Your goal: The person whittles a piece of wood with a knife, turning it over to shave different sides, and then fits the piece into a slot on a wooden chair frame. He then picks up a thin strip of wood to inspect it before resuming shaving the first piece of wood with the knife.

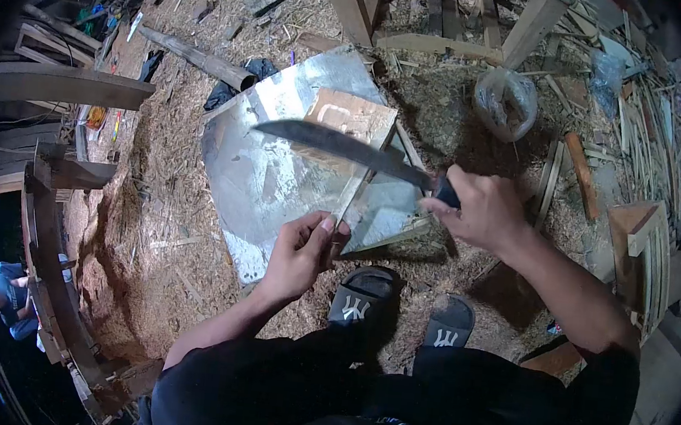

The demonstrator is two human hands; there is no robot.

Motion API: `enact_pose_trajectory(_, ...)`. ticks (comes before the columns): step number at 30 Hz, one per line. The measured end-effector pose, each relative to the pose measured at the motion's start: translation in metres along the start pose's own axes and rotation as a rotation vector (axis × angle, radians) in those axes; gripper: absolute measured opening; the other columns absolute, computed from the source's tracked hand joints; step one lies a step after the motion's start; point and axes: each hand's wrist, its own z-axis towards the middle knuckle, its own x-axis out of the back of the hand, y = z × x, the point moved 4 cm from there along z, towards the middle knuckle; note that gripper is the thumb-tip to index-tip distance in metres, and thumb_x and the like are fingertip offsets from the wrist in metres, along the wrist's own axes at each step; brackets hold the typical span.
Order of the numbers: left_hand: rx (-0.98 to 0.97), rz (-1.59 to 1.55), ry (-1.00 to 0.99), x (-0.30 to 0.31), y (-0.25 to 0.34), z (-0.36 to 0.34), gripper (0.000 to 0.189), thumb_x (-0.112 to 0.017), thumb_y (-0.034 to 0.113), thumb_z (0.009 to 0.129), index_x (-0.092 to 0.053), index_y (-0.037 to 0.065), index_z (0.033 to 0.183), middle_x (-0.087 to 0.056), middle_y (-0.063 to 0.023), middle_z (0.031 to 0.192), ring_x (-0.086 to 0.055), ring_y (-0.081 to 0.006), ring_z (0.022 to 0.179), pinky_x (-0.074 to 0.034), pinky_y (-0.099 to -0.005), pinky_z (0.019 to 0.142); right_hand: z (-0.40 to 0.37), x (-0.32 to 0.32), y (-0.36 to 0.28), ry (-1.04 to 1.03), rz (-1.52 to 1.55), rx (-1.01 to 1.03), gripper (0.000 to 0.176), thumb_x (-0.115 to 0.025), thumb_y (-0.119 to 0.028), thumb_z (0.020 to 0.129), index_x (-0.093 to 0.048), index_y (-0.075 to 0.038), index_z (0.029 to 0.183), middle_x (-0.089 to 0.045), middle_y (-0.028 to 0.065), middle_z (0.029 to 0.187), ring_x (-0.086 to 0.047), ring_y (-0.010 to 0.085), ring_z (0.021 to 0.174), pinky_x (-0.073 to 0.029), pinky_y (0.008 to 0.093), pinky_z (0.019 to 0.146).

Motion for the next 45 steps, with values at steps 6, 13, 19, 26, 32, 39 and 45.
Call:
enact_pose_trajectory(6, 0.018, -0.013, -0.008, 0.005, 0.0, -0.002, 0.031, -0.046, 0.023, 0.109, -0.063, 0.0, 0.101, -0.054, 0.0005, 0.067, -0.043, -0.0063, 0.054, -0.034, -0.0231, 0.051, 0.014, 0.019, 0.03, 0.023, 0.093, -0.276, 0.052, -0.059, -0.053, 0.098, -0.059, -0.002, 0.087, -0.062, 0.0161, 0.059, -0.068, 0.0354, 0.056, -0.052, 0.0465, 0.05)
enact_pose_trajectory(13, 0.076, -0.315, -0.095, 0.008, -0.004, 0.0, 0.03, -0.047, 0.025, 0.108, -0.062, 0.0, 0.103, -0.045, 0.0029, 0.063, -0.034, -0.0072, 0.05, -0.026, -0.0243, 0.046, 0.006, 0.009, 0.011, -0.048, 0.363, -0.233, 0.054, -0.057, -0.053, 0.099, -0.061, -0.001, 0.082, -0.062, 0.016, 0.06, -0.068, 0.0335, 0.059, -0.05, 0.0451, 0.054)
enact_pose_trajectory(19, 0.11, -0.451, -0.165, 0.012, -0.003, 0.001, 0.029, -0.047, 0.024, 0.108, -0.063, 0.0, 0.102, -0.046, 0.0019, 0.062, -0.035, -0.0079, 0.048, -0.026, -0.0245, 0.046, 0.012, 0.019, -0.004, -0.042, 0.605, -0.21, 0.059, -0.053, -0.056, 0.1, -0.063, 0.0, 0.083, -0.061, 0.0129, 0.059, -0.066, 0.0285, 0.055, -0.048, 0.0412, 0.053)
enact_pose_trajectory(26, 0.096, -0.48, -0.187, 0.014, -0.004, 0.004, 0.029, -0.048, 0.025, 0.107, -0.062, 0.001, 0.099, -0.044, 0.002, 0.059, -0.035, -0.0086, 0.047, -0.026, -0.0246, 0.045, 0.017, 0.004, 0.008, -0.068, 0.589, -0.266, 0.061, -0.053, -0.056, 0.101, -0.065, 0.001, 0.081, -0.06, 0.0126, 0.058, -0.062, 0.0236, 0.054, -0.046, 0.0408, 0.054)
enact_pose_trajectory(32, 0.13, -0.53, -0.212, 0.014, -0.003, 0.004, 0.03, -0.047, 0.024, 0.107, -0.06, 0.001, 0.096, -0.043, 0.0022, 0.057, -0.034, -0.0085, 0.046, -0.026, -0.0241, 0.043, 0.021, 0.001, 0.003, -0.091, 0.672, -0.27, 0.06, -0.053, -0.051, 0.102, -0.064, 0.002, 0.078, -0.059, 0.0124, 0.059, -0.058, 0.0179, 0.057, -0.046, 0.0395, 0.057)
enact_pose_trajectory(39, 0.128, -0.569, -0.238, 0.016, -0.005, 0.005, 0.03, -0.045, 0.024, 0.107, -0.06, 0.001, 0.093, -0.04, 0.0023, 0.057, -0.034, -0.008, 0.048, -0.026, -0.0235, 0.042, 0.027, 0.009, -0.004, -0.035, 0.758, -0.221, 0.058, -0.053, -0.05, 0.102, -0.068, 0.002, 0.079, -0.061, 0.0148, 0.062, -0.06, 0.0204, 0.059, -0.047, 0.0406, 0.059)
enact_pose_trajectory(45, 0.158, -0.608, -0.259, 0.017, -0.002, 0.004, 0.03, -0.045, 0.025, 0.108, -0.059, 0.001, 0.096, -0.04, 0.0026, 0.055, -0.033, -0.0079, 0.047, -0.026, -0.0232, 0.042, 0.025, -0.007, 0.004, -0.105, 0.646, -0.366, 0.059, -0.054, -0.049, 0.101, -0.066, 0.002, 0.075, -0.06, 0.0155, 0.06, -0.062, 0.0242, 0.057, -0.046, 0.0415, 0.058)
